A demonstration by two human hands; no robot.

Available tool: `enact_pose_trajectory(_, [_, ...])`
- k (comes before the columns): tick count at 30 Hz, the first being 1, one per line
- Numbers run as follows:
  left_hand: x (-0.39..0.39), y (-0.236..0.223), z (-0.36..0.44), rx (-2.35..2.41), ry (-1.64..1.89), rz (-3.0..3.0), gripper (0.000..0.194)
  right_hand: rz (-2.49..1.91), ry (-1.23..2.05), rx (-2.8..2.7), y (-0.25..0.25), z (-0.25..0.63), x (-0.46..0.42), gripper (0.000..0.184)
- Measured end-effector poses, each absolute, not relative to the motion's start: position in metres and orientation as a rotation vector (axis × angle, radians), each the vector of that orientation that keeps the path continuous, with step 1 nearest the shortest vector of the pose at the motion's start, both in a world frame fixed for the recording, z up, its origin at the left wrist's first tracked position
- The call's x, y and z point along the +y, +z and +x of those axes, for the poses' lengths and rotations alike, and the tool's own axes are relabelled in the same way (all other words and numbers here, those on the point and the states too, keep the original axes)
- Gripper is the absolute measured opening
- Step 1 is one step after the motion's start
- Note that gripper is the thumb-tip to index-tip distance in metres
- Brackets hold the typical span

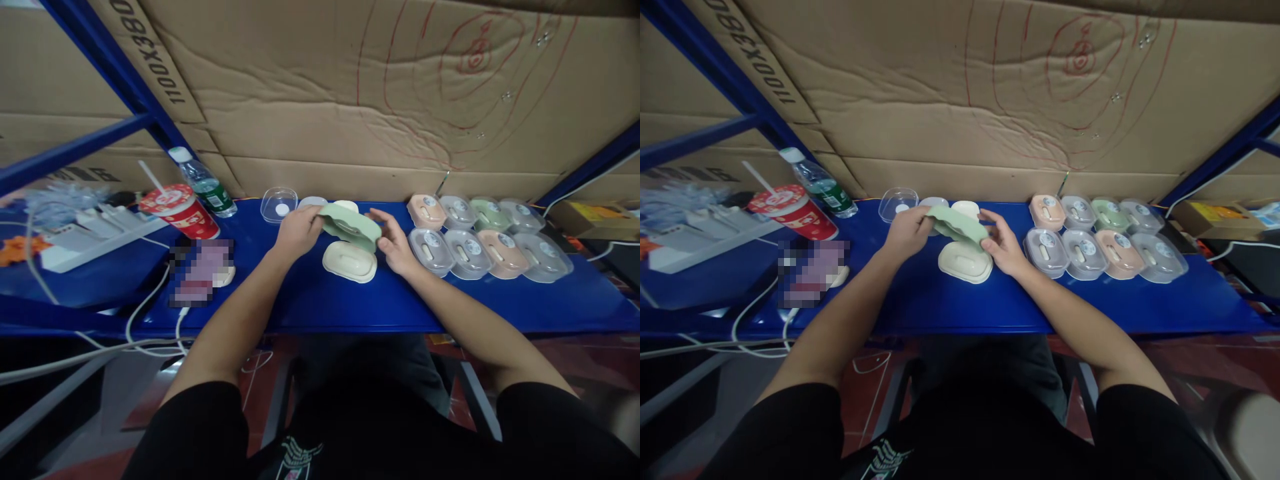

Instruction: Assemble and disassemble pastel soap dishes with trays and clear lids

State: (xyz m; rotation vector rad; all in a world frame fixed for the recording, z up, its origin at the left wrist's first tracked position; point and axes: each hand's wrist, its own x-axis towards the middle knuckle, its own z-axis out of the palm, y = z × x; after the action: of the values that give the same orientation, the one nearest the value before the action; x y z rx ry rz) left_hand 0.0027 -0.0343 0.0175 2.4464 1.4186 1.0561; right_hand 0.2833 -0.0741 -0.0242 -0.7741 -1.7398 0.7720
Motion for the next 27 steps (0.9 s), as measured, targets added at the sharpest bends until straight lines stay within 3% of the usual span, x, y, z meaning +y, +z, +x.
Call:
enact_pose_trajectory(3, [-0.027, 0.015, -0.002, 1.665, 1.168, 2.182, 0.034, -0.825, 0.731, -1.777, -0.028, 0.282, -0.074, 0.095])
enact_pose_trajectory(7, [-0.016, 0.011, -0.012, 1.841, 1.197, 1.885, 0.074, -0.92, 0.547, -1.933, -0.026, 0.281, -0.077, 0.08])
enact_pose_trajectory(10, [-0.009, 0.011, -0.02, 1.96, 1.111, 1.797, 0.079, -0.891, 0.41, -2.176, -0.021, 0.281, -0.08, 0.069])
enact_pose_trajectory(15, [-0.004, 0.011, -0.028, 2.04, 0.958, 1.757, 0.068, -0.838, 0.381, -2.477, -0.017, 0.279, -0.083, 0.064])
enact_pose_trajectory(21, [-0.01, 0.017, -0.023, 2.021, 0.833, 1.787, 0.028, -0.907, 0.403, -2.563, -0.018, 0.281, -0.083, 0.069])
enact_pose_trajectory(27, [-0.015, 0.02, -0.017, 1.961, 0.743, 1.882, 0.031, -0.929, 0.421, -2.568, -0.017, 0.281, -0.084, 0.07])
